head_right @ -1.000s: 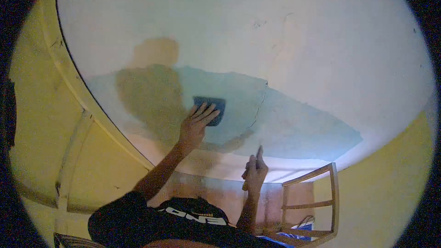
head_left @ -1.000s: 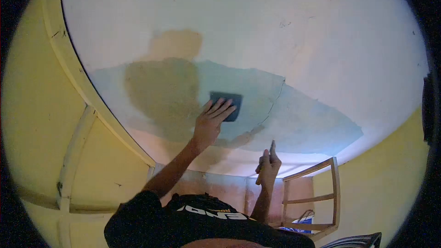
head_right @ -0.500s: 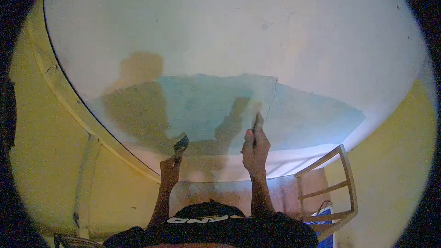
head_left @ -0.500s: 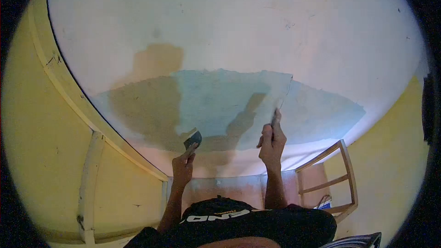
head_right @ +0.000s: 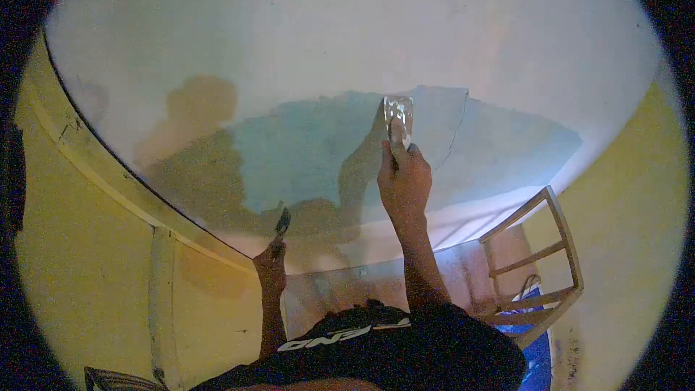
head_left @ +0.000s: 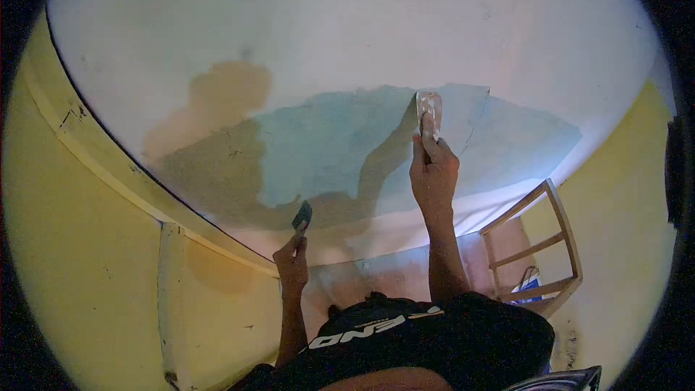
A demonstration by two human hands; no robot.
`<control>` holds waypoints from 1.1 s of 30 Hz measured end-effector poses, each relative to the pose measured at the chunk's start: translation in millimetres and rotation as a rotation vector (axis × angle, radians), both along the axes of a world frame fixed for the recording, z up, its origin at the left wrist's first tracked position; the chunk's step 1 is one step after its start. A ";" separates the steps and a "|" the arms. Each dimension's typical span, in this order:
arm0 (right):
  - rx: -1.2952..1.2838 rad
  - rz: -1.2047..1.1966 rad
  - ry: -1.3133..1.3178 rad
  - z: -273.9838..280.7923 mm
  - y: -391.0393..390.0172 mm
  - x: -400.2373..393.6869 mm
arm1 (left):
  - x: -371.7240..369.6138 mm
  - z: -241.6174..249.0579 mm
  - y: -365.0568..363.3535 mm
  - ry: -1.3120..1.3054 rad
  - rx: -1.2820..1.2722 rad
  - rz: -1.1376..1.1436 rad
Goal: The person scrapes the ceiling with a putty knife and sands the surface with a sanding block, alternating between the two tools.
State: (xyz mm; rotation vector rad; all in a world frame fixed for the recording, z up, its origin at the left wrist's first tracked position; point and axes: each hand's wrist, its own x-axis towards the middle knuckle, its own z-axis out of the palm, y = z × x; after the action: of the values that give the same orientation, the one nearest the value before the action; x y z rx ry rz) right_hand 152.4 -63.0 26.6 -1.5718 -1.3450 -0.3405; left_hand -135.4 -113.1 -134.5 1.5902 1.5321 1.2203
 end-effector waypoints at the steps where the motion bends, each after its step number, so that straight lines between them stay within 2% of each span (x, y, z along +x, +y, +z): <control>1: 0.000 -0.011 -0.027 2.2 2.6 1.4 | -3.4 2.5 3.4 0.026 0.035 0.010; 5: -0.085 -0.034 -0.058 7.8 -3.3 5.3 | -22.1 -19.3 15.4 0.022 -0.020 0.046; 8: -0.176 -0.050 -0.035 6.2 -10.9 0.4 | -21.8 -10.8 16.6 0.052 -0.031 0.032; 13: -0.123 -0.099 -0.029 11.8 -4.3 3.2 | -5.3 -16.1 23.9 -0.077 0.297 0.050; 15: -0.119 -0.120 -0.047 6.9 -3.4 -2.8 | -5.0 -17.0 21.5 -0.076 0.320 0.037; 21: -0.173 -0.123 -0.087 3.7 0.4 9.0 | -5.8 -6.0 16.2 -0.070 0.152 0.029; 26: -0.105 -0.114 -0.056 8.8 4.6 4.9 | -3.7 -26.7 28.3 -0.168 0.211 0.042; 30: -0.140 -0.110 -0.050 -0.1 -0.6 7.5 | 1.9 -6.7 24.5 -0.146 0.186 0.033; 33: -0.039 -0.087 -0.004 10.0 9.5 11.9 | 5.1 -12.1 27.9 -0.124 0.204 0.013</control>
State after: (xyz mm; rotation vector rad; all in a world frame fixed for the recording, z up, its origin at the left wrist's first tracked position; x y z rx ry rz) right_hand 164.3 -53.4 36.7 -1.6669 -1.2954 -0.3724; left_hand -130.2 -85.3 -146.6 1.5995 1.3782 1.4938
